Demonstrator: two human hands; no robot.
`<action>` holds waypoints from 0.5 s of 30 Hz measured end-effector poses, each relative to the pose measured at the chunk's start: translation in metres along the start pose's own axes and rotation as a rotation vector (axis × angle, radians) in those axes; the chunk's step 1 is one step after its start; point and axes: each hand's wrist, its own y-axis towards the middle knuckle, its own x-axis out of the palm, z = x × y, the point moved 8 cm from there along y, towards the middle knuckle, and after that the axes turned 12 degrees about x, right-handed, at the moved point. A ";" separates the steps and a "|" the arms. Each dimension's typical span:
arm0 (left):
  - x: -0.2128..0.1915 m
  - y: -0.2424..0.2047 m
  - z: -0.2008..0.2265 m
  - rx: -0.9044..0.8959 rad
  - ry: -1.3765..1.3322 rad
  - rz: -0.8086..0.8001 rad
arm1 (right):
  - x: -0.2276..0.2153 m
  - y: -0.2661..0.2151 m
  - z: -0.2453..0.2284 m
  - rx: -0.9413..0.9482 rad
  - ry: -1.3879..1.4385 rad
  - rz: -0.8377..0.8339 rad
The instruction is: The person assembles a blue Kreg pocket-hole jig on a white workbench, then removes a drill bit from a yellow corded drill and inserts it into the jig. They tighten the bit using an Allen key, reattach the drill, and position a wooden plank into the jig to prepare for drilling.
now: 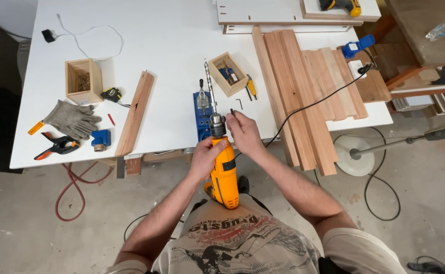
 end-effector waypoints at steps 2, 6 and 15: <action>0.000 -0.003 -0.005 -0.003 0.010 -0.002 | 0.000 0.005 0.006 0.021 -0.015 0.002; 0.007 -0.007 -0.002 0.040 0.007 -0.035 | 0.000 0.012 0.021 -0.267 -0.023 0.044; 0.010 -0.001 0.038 0.037 -0.201 -0.050 | -0.018 -0.008 -0.033 -0.715 -0.312 0.032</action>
